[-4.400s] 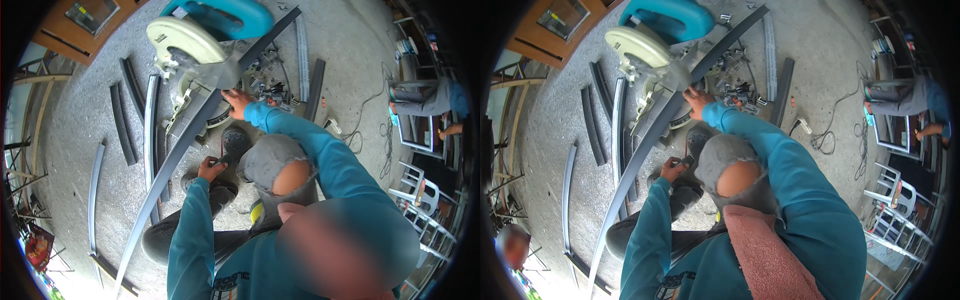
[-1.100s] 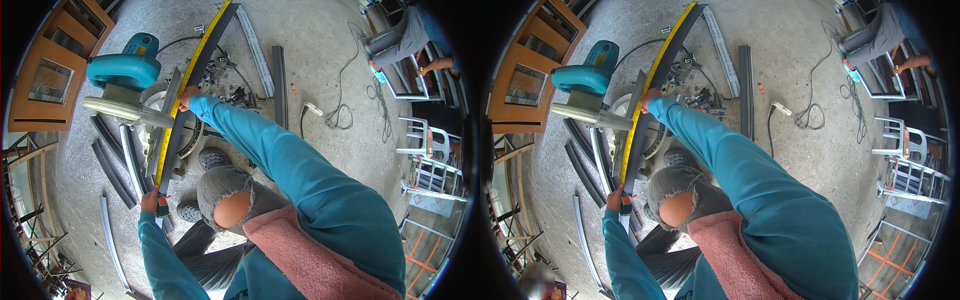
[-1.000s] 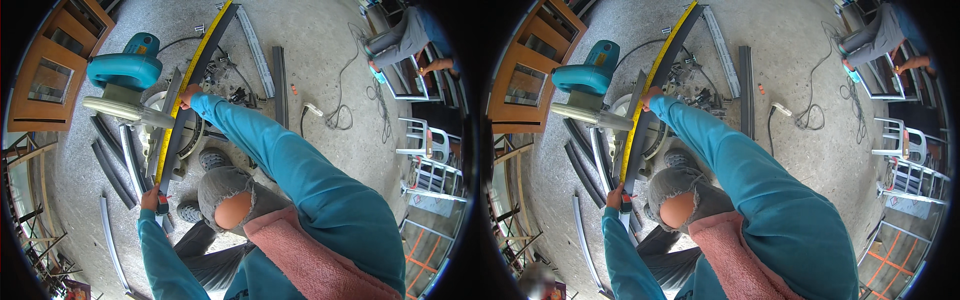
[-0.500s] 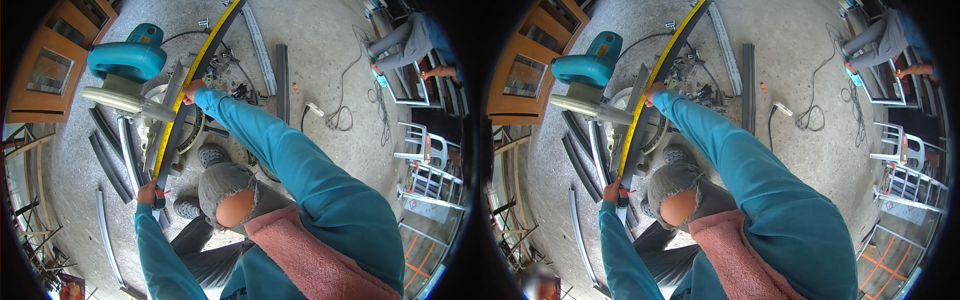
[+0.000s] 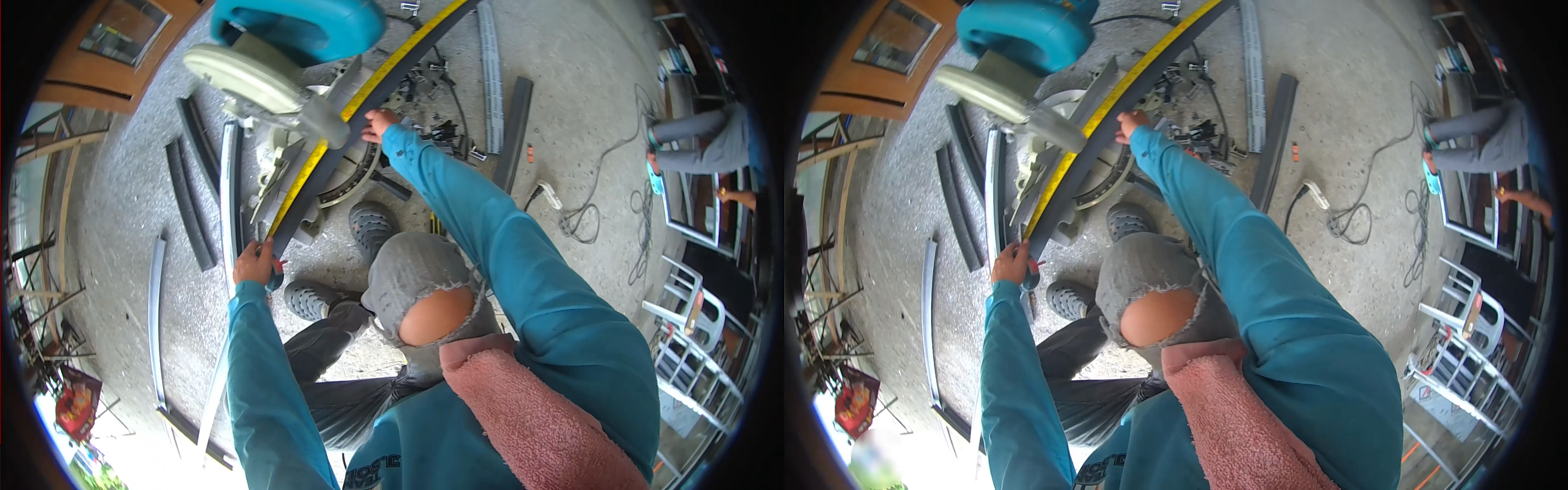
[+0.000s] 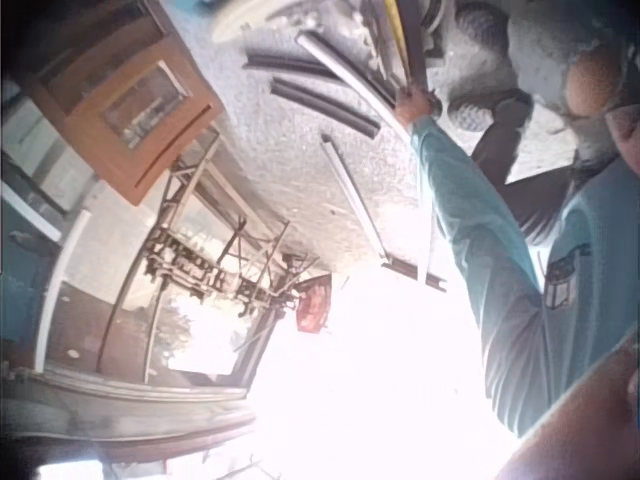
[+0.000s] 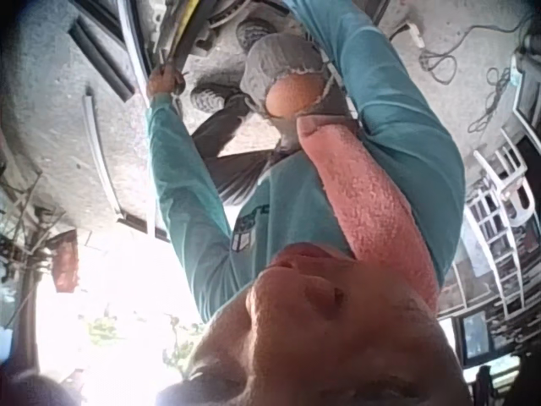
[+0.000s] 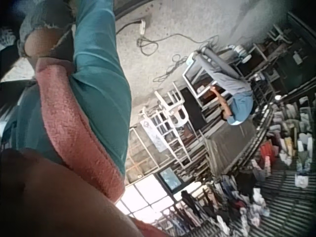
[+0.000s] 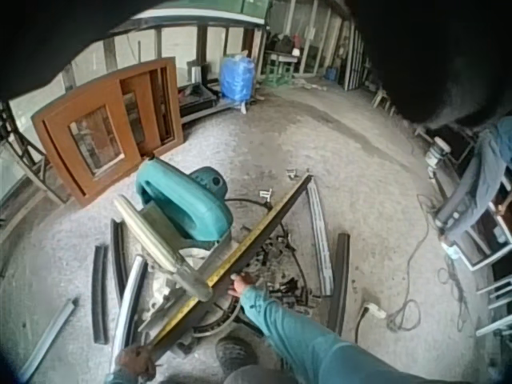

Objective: Measuring and cutting metal profiles using a miter saw in a workshop.

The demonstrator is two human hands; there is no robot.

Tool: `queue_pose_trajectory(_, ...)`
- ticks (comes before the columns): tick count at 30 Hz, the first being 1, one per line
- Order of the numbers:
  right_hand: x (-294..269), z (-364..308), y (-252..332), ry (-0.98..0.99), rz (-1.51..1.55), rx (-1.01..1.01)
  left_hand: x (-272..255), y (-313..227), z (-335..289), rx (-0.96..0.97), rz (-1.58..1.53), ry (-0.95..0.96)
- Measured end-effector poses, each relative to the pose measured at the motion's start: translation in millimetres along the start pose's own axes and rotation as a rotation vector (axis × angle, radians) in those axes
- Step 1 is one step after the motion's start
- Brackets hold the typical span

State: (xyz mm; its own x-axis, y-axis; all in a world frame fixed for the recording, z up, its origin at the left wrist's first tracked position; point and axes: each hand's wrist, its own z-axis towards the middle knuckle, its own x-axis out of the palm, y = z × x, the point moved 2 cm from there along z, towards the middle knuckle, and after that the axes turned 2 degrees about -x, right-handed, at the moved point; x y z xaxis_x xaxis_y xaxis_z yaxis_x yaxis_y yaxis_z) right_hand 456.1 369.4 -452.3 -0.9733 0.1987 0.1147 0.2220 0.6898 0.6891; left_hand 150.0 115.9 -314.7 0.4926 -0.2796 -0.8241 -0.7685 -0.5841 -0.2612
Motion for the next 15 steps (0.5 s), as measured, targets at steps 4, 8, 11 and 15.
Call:
queue_pose_trajectory(4,30.0,0.4,-9.0,-0.049,0.019,0.041,-10.5,9.6,-7.7,-0.065,0.010,-0.026)
queue_pose_trajectory(8,27.1,-10.2,-11.4,0.127,0.069,0.025,-21.9,15.6,-12.0,-0.077,0.002,0.011)
queue_pose_trajectory(11,29.2,-26.6,-21.3,0.215,0.088,0.050,-21.1,28.9,-14.2,-0.100,0.034,0.064)
queue_pose_trajectory(15,45.2,-44.1,-34.9,0.259,0.088,0.055,-20.5,48.2,-21.2,-0.135,0.055,0.068)
